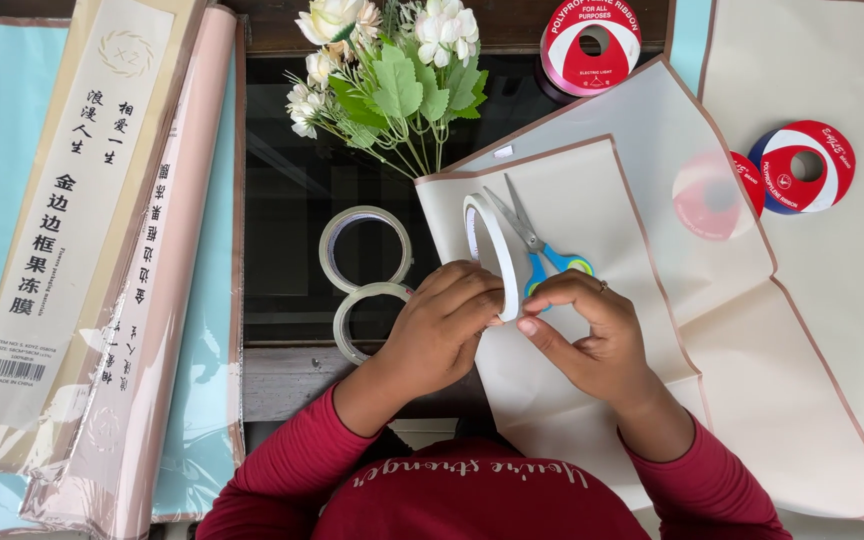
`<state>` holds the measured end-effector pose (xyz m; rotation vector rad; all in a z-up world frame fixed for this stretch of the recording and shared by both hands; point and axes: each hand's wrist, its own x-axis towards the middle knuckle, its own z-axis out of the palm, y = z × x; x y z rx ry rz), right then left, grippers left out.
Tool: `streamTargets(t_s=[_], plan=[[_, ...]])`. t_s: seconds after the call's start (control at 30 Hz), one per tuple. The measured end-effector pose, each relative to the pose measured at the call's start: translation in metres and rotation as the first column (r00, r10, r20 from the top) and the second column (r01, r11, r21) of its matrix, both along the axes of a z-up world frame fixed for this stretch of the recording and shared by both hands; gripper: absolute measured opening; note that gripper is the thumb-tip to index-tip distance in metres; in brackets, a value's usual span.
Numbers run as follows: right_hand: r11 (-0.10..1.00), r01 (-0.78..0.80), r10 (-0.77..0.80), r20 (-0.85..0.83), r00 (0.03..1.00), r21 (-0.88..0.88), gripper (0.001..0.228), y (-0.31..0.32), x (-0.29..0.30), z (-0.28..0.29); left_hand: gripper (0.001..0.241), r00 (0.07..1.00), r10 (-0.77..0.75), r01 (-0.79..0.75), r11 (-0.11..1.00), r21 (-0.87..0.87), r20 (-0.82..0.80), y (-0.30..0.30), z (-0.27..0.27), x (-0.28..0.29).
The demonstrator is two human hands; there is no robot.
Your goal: The person cuts a strip of double-sided tape and applies it to the edge of a sheet of wrapping paper. They then place a bouquet of artificial flowers onto the paper and begin folding the paper around the stems, pressing the tape to secure the wrap.
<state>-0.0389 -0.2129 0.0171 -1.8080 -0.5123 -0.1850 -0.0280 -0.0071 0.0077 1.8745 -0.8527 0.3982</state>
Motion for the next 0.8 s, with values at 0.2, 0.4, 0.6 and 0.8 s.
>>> streamTargets(t_s=[0.2, 0.4, 0.6, 0.8], plan=[[0.996, -0.046, 0.056, -0.127, 0.99, 0.077, 0.018, 0.007, 0.008, 0.021, 0.018, 0.977, 0.053, -0.088, 0.983, 0.16, 0.208, 0.001, -0.022, 0.002], [0.95, -0.118, 0.21, -0.309, 0.928, 0.29, 0.015, 0.015, 0.006, 0.031, 0.02, 0.957, 0.094, -0.15, 0.97, 0.192, 0.273, 0.005, -0.028, 0.007], [0.883, 0.026, 0.219, -0.46, 0.861, 0.469, 0.02, 0.001, 0.013, 0.007, 0.015, 0.999, -0.033, 0.028, 0.988, 0.149, 0.03, 0.009, -0.021, 0.0], [0.841, -0.037, 0.313, -0.429, 0.847, 0.539, 0.046, 0.005, 0.013, 0.012, 0.017, 0.991, -0.1, 0.109, 0.988, 0.109, -0.087, 0.007, -0.011, -0.006]])
